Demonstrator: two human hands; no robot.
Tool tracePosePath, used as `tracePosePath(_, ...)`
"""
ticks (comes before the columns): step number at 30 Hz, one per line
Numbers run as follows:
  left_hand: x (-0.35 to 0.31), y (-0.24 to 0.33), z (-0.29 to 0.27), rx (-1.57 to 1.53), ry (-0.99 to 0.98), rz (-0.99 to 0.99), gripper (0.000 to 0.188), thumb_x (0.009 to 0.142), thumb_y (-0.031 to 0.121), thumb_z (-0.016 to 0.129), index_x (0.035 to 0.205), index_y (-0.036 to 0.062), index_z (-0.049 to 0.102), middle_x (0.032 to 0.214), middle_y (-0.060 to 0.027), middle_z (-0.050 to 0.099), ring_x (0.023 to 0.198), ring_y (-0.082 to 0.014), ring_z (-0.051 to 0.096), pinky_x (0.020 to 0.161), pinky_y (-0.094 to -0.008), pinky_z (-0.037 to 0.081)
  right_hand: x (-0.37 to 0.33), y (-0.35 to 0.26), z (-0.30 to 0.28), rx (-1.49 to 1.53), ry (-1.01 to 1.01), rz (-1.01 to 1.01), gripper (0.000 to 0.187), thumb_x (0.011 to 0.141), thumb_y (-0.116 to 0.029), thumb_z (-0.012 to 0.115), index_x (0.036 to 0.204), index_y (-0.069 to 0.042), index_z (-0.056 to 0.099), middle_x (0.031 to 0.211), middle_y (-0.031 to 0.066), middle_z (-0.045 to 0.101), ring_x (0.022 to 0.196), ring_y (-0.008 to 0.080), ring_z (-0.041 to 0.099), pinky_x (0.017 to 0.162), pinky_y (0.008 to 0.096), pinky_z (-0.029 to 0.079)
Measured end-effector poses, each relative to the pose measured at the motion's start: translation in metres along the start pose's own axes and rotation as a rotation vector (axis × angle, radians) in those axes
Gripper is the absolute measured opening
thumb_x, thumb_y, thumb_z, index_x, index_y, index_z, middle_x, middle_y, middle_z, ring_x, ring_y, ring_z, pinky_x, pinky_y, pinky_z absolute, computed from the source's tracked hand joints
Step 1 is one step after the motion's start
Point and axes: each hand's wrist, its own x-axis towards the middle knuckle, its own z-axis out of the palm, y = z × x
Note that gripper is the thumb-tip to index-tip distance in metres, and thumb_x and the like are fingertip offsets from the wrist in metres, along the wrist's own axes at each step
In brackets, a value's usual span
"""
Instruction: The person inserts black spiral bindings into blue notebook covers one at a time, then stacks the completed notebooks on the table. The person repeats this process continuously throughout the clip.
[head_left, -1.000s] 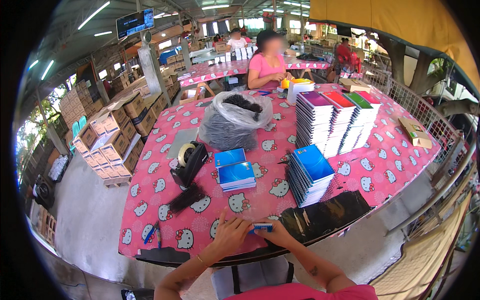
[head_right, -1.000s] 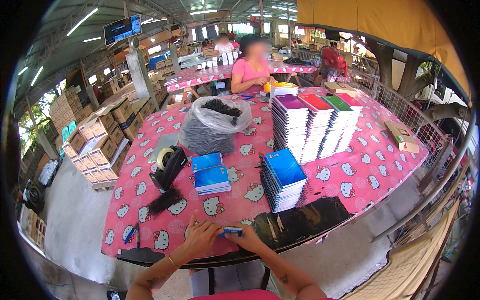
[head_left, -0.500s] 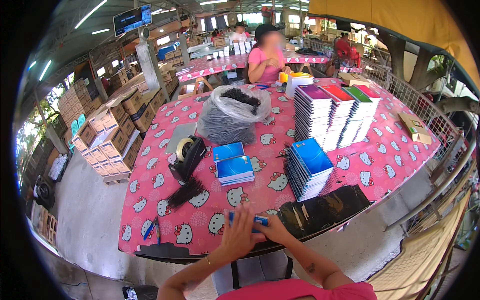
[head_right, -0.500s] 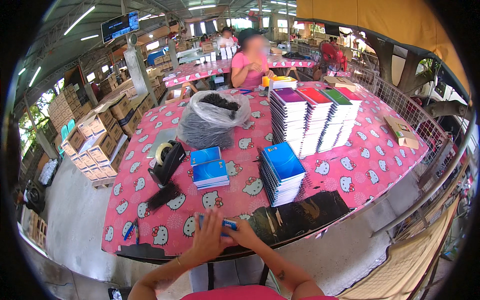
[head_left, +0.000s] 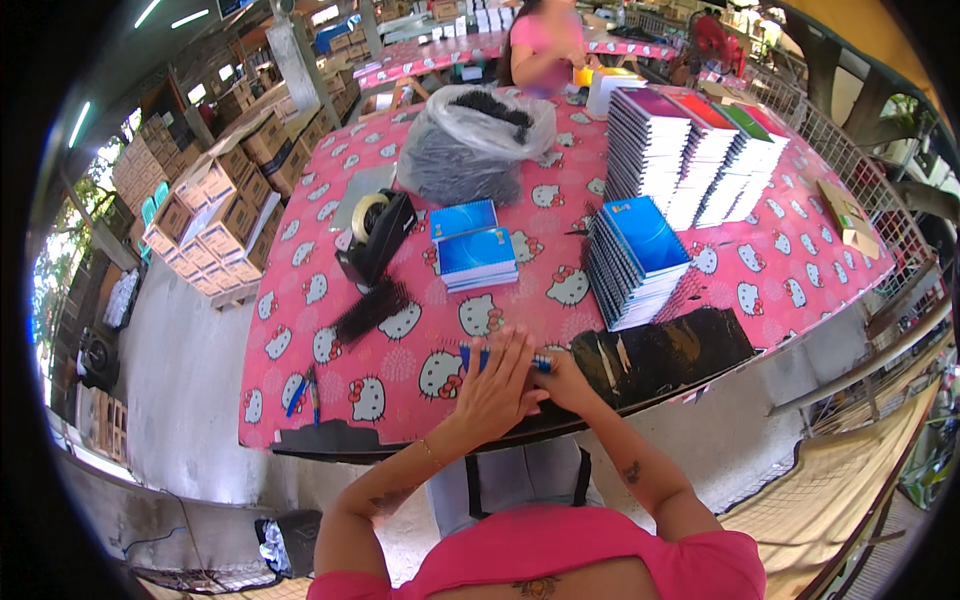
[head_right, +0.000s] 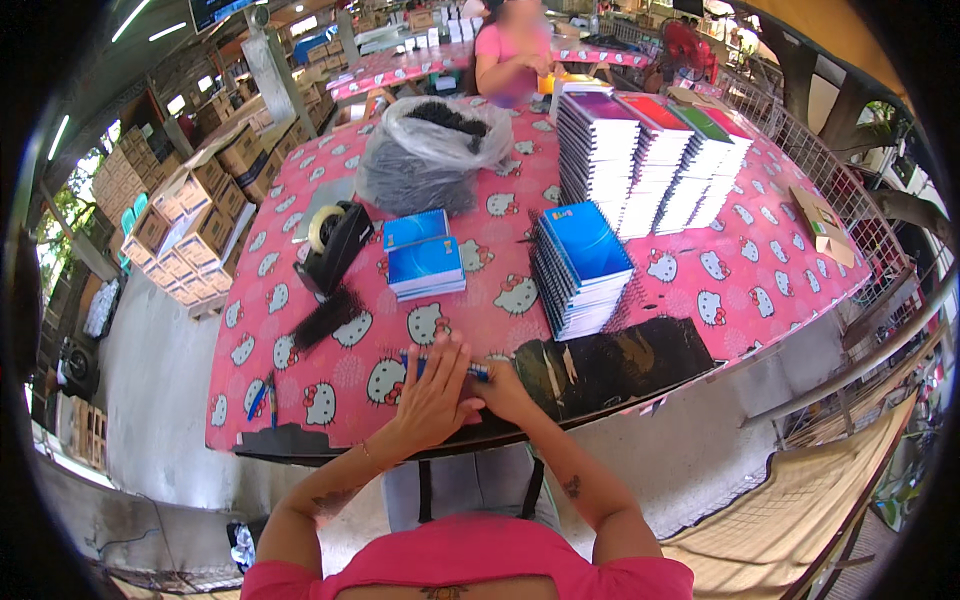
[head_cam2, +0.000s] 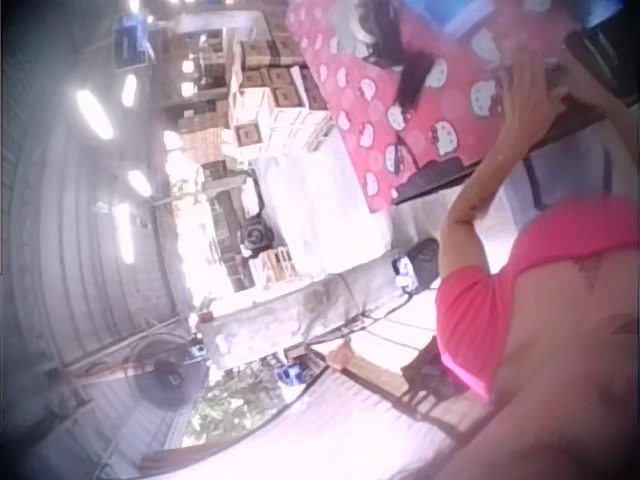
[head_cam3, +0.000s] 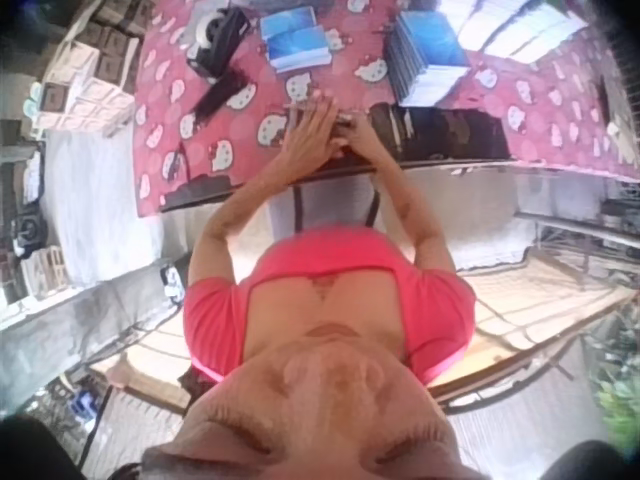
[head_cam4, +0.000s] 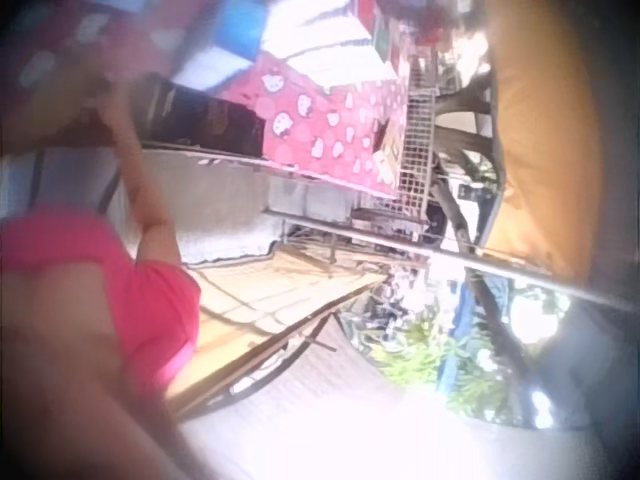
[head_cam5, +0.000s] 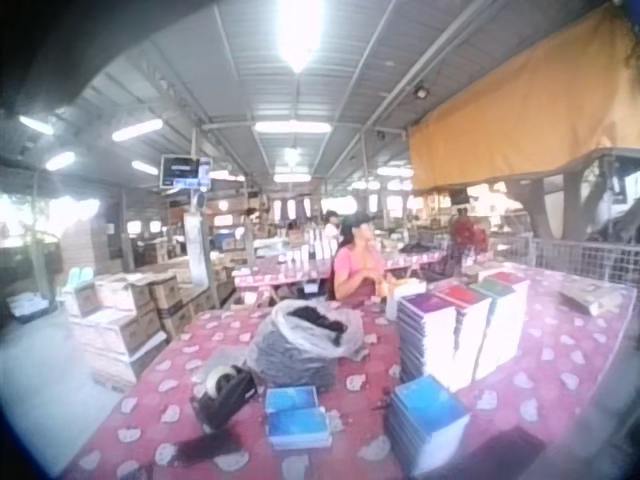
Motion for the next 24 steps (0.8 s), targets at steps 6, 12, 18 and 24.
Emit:
tracePosePath(6, 0.003, -0.002, -0.005, -0.072, 0.248, -0.04, 0.046, 0.098, 0.032, 0.059, 0.135, 0.0042, 0.057, 0.134, -0.0129, 0.06, 0.132, -0.03, 0.052, 0.117, -0.0633, 0.013, 0.003, -0.002, 0.003, 0.011, -0.008, 0.008, 0.022, 0.086, -0.005, 0.069, 0.107, 0.003, 0.067, 0.085, 0.0101, 0.07, 0.076, 0.0113, 0.059, 0.07, 0.0312, 0.05)
tracePosePath(12, 0.012, -0.016, -0.004, -0.181, 0.269, 0.014, 0.023, 0.092, 0.023, 0.068, 0.111, 0.0115, 0.068, 0.102, -0.0011, 0.069, 0.102, -0.0201, 0.066, 0.118, -0.0639, 0.011, -0.009, -0.046, -0.022, -0.173, 0.047, -0.085, 0.031, 0.087, -0.009, 0.075, 0.117, 0.001, 0.069, 0.094, 0.0121, 0.074, 0.085, 0.0134, 0.067, 0.08, 0.0281, 0.053)
tracePosePath(18, 0.013, -0.017, 0.0, -0.197, 0.252, 0.027, 0.019, 0.09, 0.023, 0.069, 0.106, 0.0129, 0.067, 0.102, -0.0006, 0.069, 0.103, -0.02, 0.065, 0.119, -0.0635, 0.012, -0.009, -0.066, -0.052, -0.146, -0.021, 0.024, 0.025, 0.089, -0.008, 0.073, 0.112, 0.0, 0.072, 0.094, 0.0101, 0.073, 0.085, 0.0133, 0.069, 0.078, 0.0274, 0.055)
tracePosePath(24, 0.016, -0.022, -0.002, -0.231, 0.216, 0.06, 0.021, 0.088, 0.021, 0.071, 0.106, 0.0125, 0.066, 0.1, -0.0028, 0.067, 0.097, -0.0229, 0.063, 0.108, -0.0527, 0.034, 0.002, -0.064, -0.055, -0.228, -0.093, -0.109, 0.014, 0.084, -0.008, 0.074, 0.093, 0.001, 0.069, 0.084, 0.0111, 0.07, 0.077, 0.0164, 0.068, 0.071, 0.0291, 0.054)
